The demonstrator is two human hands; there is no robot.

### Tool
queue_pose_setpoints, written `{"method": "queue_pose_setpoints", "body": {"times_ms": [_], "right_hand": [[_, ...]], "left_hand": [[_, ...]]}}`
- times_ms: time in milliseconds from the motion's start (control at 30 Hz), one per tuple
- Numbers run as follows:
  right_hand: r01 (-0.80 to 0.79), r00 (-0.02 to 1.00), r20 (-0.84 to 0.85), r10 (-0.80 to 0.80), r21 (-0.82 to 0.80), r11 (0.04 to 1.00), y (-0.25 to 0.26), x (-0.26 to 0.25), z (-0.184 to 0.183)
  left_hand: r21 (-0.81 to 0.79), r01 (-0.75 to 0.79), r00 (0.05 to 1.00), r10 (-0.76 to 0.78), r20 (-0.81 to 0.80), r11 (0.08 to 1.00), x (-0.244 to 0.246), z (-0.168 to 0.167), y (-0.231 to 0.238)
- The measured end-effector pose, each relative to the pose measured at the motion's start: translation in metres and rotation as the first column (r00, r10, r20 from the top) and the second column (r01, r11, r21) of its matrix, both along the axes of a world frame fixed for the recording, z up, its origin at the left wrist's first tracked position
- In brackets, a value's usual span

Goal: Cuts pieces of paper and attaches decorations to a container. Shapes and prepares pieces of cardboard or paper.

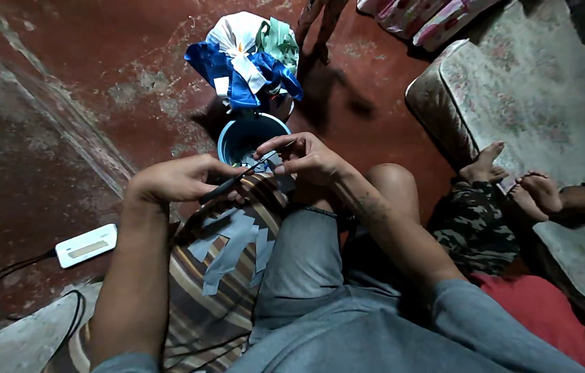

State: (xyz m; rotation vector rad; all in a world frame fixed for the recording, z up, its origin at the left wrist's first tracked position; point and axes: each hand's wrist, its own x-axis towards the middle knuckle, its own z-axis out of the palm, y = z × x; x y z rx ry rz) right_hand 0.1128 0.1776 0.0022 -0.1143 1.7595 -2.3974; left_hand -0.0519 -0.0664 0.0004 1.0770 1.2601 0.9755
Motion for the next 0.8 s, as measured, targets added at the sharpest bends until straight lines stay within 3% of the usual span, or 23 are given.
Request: {"method": "queue_pose_setpoints", "body": {"times_ms": [100,233,533,667,800], "right_hand": [[-0.094,0.994,-0.054,0.09,-0.065,0.993,0.011,-0.015,-0.018],[-0.103,0.994,-0.055,0.099,-0.064,0.993,0.011,-0.017,-0.019],[-0.134,0.989,-0.044,0.138,0.07,0.988,0.018,-0.022,-0.019],[-0.194,0.979,0.132,0.158,0.334,0.922,0.056,-0.064,-0.022],[-0.364,0.92,0.336,0.201,0.543,0.757,0.085,-0.11,-0.097]], "left_hand": [[0.01,0.023,1.0,-0.023,-0.004,1.0,0.001,0.001,0.002],[0.019,0.049,0.999,-0.049,0.013,0.999,0.0,-0.001,0.002],[0.16,0.028,0.996,-0.04,0.075,0.987,-0.006,-0.002,-0.005],[0.175,-0.204,0.979,0.2,0.039,0.963,-0.015,0.003,-0.016],[-0.016,-0.391,0.919,0.389,-0.065,0.92,-0.012,0.01,-0.009]]}}
